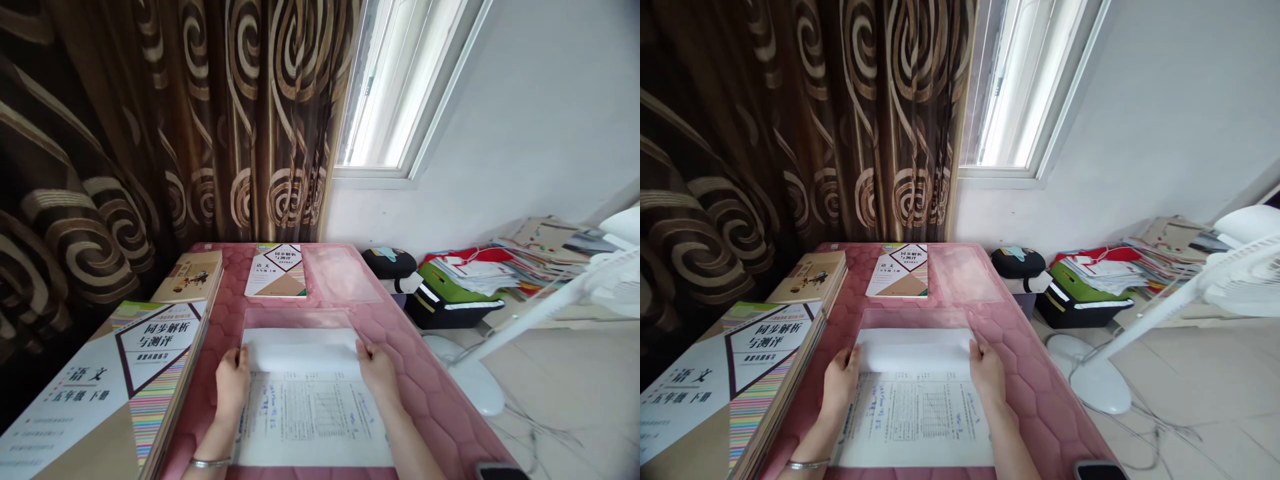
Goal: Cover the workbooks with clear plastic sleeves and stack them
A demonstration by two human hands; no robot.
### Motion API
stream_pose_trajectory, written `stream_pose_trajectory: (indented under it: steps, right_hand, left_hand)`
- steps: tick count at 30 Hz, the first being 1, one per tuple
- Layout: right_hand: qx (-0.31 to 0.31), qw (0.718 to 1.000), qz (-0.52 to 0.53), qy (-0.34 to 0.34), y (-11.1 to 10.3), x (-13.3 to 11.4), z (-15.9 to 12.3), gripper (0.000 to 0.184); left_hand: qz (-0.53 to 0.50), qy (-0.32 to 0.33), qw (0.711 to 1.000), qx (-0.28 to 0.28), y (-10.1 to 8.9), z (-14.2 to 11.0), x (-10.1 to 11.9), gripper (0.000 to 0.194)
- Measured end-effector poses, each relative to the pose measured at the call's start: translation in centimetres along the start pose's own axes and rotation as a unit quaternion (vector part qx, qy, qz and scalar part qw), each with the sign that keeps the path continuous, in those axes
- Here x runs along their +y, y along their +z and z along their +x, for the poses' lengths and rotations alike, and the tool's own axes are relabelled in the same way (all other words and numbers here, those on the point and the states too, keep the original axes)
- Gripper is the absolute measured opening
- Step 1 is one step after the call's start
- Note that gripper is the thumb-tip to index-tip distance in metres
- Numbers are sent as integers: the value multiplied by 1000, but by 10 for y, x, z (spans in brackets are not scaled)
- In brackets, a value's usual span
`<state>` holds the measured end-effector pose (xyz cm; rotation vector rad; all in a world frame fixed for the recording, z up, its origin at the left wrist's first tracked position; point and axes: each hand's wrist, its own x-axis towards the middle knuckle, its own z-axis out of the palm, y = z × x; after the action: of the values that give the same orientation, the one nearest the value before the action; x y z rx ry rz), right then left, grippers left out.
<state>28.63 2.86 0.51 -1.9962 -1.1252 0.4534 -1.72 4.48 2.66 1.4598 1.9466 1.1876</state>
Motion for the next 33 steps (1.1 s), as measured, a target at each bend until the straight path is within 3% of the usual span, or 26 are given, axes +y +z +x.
stream_pose_trajectory:
  steps: [4,10,20,27,33]
  right_hand:
    - [5,1000,-20,-1,1,-2,0,42]
    - [9,996,83,27,-4,5,-2,44]
    - [45,999,-7,6,2,-8,-2,37]
    - [-23,992,111,61,-13,-7,-9,44]
    - [-4,996,76,36,-9,-8,-6,34]
  left_hand:
    - [0,-9,1000,-6,1,0,-2,36]
    - [19,6,1000,1,3,1,-2,36]
    - [-62,-24,998,1,-3,-2,0,34]
    - [-12,-2,1000,7,4,2,-5,37]
    - [-5,0,1000,7,2,2,-1,36]
